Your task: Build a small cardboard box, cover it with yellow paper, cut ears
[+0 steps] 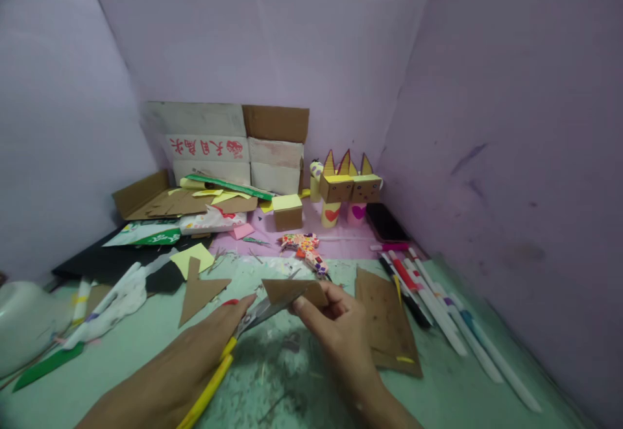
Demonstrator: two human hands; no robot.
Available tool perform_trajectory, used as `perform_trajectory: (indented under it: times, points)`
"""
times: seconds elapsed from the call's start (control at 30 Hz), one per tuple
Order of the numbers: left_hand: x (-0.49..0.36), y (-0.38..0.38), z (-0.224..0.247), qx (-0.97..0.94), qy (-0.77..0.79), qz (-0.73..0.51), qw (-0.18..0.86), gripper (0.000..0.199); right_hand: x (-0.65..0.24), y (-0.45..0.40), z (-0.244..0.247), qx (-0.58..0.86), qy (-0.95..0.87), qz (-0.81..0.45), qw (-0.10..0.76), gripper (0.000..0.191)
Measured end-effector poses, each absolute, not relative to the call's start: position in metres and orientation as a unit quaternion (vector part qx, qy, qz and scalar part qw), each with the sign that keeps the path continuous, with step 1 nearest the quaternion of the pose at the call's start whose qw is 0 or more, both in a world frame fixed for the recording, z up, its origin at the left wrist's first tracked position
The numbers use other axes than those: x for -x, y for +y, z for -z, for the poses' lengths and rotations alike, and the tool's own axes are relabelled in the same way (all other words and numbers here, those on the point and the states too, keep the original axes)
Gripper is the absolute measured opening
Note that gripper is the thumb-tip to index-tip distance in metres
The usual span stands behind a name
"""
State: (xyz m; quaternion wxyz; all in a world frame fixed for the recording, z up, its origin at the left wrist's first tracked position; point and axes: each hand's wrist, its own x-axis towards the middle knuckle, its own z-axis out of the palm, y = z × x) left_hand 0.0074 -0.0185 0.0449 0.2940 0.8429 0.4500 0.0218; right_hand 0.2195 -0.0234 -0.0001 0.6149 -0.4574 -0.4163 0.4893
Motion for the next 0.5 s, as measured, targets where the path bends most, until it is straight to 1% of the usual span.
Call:
perform_trajectory:
  times: [0.2, 0.5]
  points:
    - [-0.008, -0.020, -0.046, -0.837, 0.457, -0.019, 0.301, 0.062, -0.221, -0.024, 0.000, 0.476, -0.422, -0.463, 0.617, 0.022]
    - [-0.012, -0.017, -0.037, -0.844, 0.460, -0.046, 0.274, 0.062, -0.220, -0.025, 0.001, 0.479, -0.423, -0.459, 0.618, 0.022]
